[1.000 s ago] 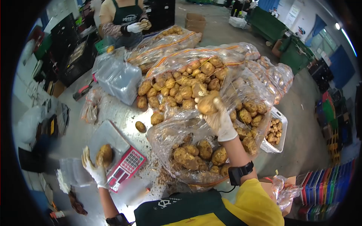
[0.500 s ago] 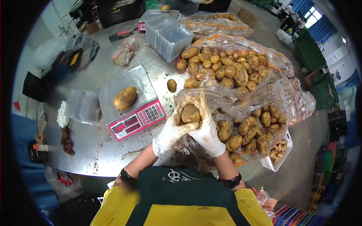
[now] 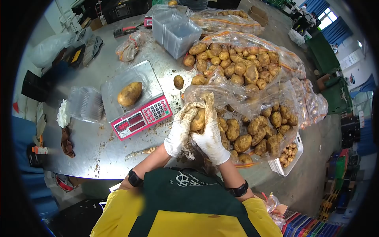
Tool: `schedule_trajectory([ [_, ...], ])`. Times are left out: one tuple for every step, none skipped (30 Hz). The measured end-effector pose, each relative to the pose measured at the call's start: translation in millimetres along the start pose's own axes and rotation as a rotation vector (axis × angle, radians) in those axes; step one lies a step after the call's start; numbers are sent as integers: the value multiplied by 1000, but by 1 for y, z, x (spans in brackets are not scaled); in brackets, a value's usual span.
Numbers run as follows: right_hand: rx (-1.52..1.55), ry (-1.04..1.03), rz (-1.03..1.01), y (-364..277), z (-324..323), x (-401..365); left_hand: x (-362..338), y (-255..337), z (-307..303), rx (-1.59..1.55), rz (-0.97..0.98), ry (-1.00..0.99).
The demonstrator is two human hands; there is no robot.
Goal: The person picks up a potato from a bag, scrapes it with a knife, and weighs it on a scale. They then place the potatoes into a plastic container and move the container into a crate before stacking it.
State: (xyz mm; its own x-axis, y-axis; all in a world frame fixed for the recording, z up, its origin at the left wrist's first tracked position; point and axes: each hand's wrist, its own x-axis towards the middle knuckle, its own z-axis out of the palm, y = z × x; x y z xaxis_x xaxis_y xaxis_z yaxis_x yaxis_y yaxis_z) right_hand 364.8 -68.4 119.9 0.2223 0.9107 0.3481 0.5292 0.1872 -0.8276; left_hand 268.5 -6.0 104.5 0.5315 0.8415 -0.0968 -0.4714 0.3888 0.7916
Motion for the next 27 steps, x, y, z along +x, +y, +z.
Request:
schedule_trajectory([
  [-21, -5, -1, -1, -1, -1, -2, 3, 1, -6, -43, -6],
  [-42, -9, -2, -2, -2, -2, -2, 5, 1, -53, -44, -10],
  [-68, -14, -10, -3, -4, -2, -2, 5, 2, -100, -44, -15],
  [-94, -18, -19, -4, -5, -3, -2, 6, 2, -148, -44, -20],
  [-121, -23, -29, -4, -6, -3, -3, 8, 3, -268, -109, 10],
  [-106, -15, -22, -4, -7, -3, -5, 12, 4, -289, -127, -48],
  [-91, -7, -16, -4, -6, -3, -7, 19, 6, -309, -145, -104],
  [-73, 0, -9, -3, -5, -3, -9, 24, 4, -328, -163, -157],
  [-52, -4, 11, -1, -3, -3, -10, 19, -4, -401, -291, -103],
  [-30, -11, 32, 3, 0, -4, -11, 16, -14, -277, -235, -97],
  [-7, -20, 54, 8, 4, -7, -12, 20, -23, -154, -182, -88],
  [-31, -69, 97, 15, 9, -11, -14, 25, -30, -29, -129, -79],
  [-54, -118, 140, 25, 15, -17, -21, 32, -38, -83, -144, -4],
  [-79, -167, 183, 34, 22, -24, -23, 32, -52, -39, -79, 80],
  [-91, -203, 258, 41, 28, -32, -25, 35, -72, -32, -109, 159],
  [-62, -281, 287, 49, 36, -39, -28, 41, -91, -25, -138, 239],
  [-33, -358, 314, 56, 48, -46, -36, 50, -103, -52, -170, 274],
  [-3, -433, 340, 60, 59, -51, -44, 58, -114, -78, -200, 309],
  [-106, -517, 212, 61, 71, -57, -53, 56, -129, -104, -190, 351],
  [-207, -597, 81, 61, 85, -63, -60, 55, -138, -108, -186, 375],
  [-215, -641, -1, 62, 105, -68, -67, 56, -146, -111, -181, 399],
  [-229, -759, -10, 63, 122, -71, -74, 55, -152, -113, -176, 422],
  [-246, -791, -134, 64, 137, -75, -79, 54, -155, -132, -183, 459],
  [-262, -818, -258, 64, 149, -78, -84, 55, -155, -142, -167, 457],
  [-293, -829, -309, 65, 158, -81, -87, 57, -153, -152, -152, 451],
  [-327, -839, -360, 66, 165, -84, -89, 58, -153, -164, -138, 443],
  [-361, -849, -413, 67, 171, -85, -93, 61, -156, -201, -146, 416],
])
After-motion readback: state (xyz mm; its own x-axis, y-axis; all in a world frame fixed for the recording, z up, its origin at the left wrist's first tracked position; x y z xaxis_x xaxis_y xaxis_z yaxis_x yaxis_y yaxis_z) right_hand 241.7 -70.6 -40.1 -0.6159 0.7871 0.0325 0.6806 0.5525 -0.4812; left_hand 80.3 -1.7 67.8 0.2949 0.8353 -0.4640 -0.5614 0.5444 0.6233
